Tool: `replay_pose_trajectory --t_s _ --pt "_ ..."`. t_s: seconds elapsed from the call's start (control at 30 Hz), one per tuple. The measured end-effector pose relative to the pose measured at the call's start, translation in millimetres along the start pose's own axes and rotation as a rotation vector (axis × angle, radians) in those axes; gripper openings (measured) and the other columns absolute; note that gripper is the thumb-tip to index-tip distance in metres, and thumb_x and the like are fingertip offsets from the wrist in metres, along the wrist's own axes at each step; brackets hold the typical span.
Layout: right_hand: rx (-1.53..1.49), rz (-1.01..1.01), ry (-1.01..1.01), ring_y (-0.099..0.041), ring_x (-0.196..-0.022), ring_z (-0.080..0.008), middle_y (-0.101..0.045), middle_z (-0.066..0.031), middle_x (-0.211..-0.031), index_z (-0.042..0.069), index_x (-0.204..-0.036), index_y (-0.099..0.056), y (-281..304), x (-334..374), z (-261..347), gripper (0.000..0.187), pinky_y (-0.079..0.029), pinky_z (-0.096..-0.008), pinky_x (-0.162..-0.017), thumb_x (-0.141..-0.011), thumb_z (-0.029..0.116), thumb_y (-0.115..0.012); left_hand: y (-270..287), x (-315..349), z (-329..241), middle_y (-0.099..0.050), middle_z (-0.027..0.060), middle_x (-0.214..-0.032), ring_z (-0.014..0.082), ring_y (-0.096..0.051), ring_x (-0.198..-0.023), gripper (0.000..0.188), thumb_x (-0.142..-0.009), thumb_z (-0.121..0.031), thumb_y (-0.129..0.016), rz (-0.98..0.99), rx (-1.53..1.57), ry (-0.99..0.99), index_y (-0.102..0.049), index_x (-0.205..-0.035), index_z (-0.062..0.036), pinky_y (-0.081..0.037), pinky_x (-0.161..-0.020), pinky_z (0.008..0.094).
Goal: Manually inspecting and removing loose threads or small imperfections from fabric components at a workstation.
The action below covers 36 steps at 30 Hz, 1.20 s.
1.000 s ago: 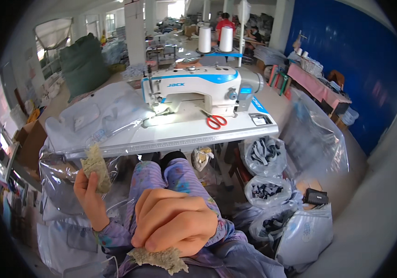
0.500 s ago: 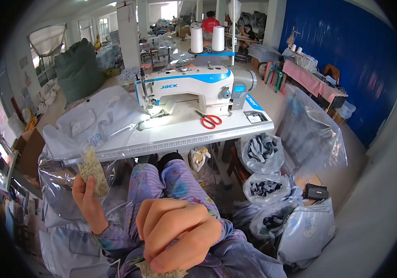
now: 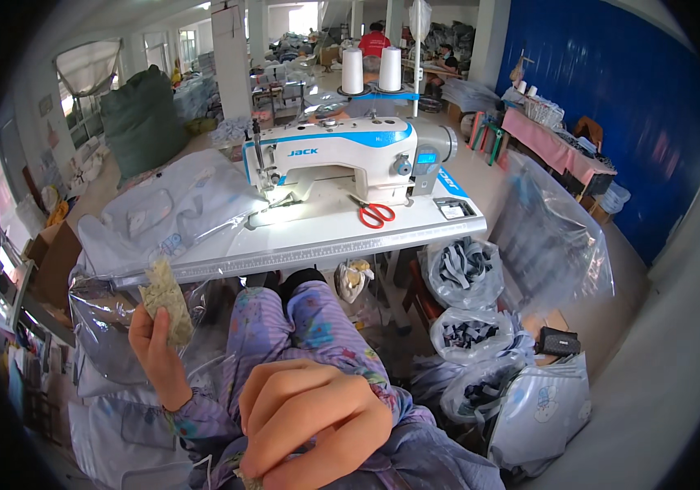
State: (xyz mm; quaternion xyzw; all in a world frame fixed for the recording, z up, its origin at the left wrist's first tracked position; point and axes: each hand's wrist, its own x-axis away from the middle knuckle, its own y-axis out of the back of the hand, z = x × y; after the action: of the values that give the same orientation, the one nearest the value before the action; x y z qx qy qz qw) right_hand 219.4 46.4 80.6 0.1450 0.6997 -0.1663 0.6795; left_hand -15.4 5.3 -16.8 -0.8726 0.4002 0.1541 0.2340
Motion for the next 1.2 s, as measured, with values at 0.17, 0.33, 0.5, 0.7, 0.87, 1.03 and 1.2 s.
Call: replay_pose_trajectory --t_s 0.17,0.33,0.5,0.7,0.87,1.03,1.2 --pt "0.045 -0.007 0.025 -0.060 -0.078 -0.0192 -0.072 -0.0146 -0.093 0.002 -0.085 -0.072 0.2 3.3 2.0 0.012 -0.050 -0.0285 -0.064 -0.095 0.007 -0.069 2.3 -0.6 2.2 -0.067 0.0028 -0.098 0.0066 -0.059 -0.083 0.027 -0.095 -0.011 -0.065 -0.013 -0.034 0.005 -0.065 -0.115 0.0061 -0.047 -0.075 0.0219" --pt "-0.027 -0.035 0.015 -0.060 -0.078 -0.0184 -0.072 -0.0146 -0.093 0.002 -0.083 -0.071 0.6 0.4 -3.6 0.014 -0.050 -0.0285 -0.064 -0.096 0.008 -0.068 -0.9 -0.8 -0.4 -0.067 0.0027 -0.098 0.0066 -0.059 -0.084 0.027 -0.095 -0.011 -0.066 -0.010 -0.022 0.000 -0.064 -0.115 0.0064 -0.046 -0.076 0.0221" --pt "-0.112 0.014 -0.007 -0.058 -0.078 -0.0166 -0.072 -0.0132 -0.091 0.004 -0.085 -0.068 5.5 1.0 -1.8 0.019 -0.050 -0.0271 -0.066 -0.101 0.013 -0.062 0.4 -1.3 1.1 -0.066 0.0029 -0.099 0.0070 -0.058 -0.086 0.028 -0.095 -0.012 -0.065 -0.010 -0.017 -0.022 -0.064 -0.115 0.0069 -0.045 -0.079 0.0224" --pt "-0.190 0.072 -0.009 -0.057 -0.080 -0.0162 -0.070 -0.0115 -0.094 0.004 -0.089 -0.066 13.3 1.6 -4.1 0.016 -0.049 -0.0265 -0.068 -0.100 0.015 -0.065 -3.8 -1.4 -3.9 -0.066 0.0028 -0.099 0.0069 -0.057 -0.087 0.027 -0.095 -0.012 -0.066 0.021 -0.019 -0.023 -0.065 -0.114 0.0071 -0.044 -0.079 0.0224" --pt "-0.218 0.066 -0.014 -0.057 -0.080 -0.0159 -0.068 -0.0105 -0.094 0.004 -0.093 -0.066 14.0 6.8 -3.7 0.013 -0.049 -0.0267 -0.069 -0.099 0.015 -0.066 -0.9 -1.4 -3.1 -0.066 0.0022 -0.097 0.0067 -0.057 -0.086 0.024 -0.095 -0.011 -0.066 0.014 -0.054 -0.018 -0.065 -0.110 0.0069 -0.044 -0.079 0.0221" --pt "-0.216 0.061 -0.004 -0.057 -0.081 -0.0164 -0.068 -0.0106 -0.093 0.004 -0.094 -0.067 11.9 1.9 -4.6 0.014 -0.049 -0.0277 -0.070 -0.100 0.017 -0.066 -5.6 -0.6 -3.8 -0.065 0.0018 -0.096 0.0062 -0.055 -0.084 0.022 -0.095 -0.011 -0.066 -0.010 -0.023 -0.032 -0.064 -0.108 0.0066 -0.043 -0.077 0.0220" --pt "-0.199 0.056 -0.042 -0.057 -0.080 -0.0167 -0.068 -0.0103 -0.093 0.005 -0.094 -0.067 14.1 3.1 -0.9 0.014 -0.049 -0.0282 -0.069 -0.099 0.017 -0.066 -7.6 0.1 -3.7 -0.064 0.0016 -0.095 0.0061 -0.054 -0.084 0.021 -0.095 -0.010 -0.065 -0.010 -0.019 -0.033 -0.064 -0.108 0.0066 -0.042 -0.076 0.0224"
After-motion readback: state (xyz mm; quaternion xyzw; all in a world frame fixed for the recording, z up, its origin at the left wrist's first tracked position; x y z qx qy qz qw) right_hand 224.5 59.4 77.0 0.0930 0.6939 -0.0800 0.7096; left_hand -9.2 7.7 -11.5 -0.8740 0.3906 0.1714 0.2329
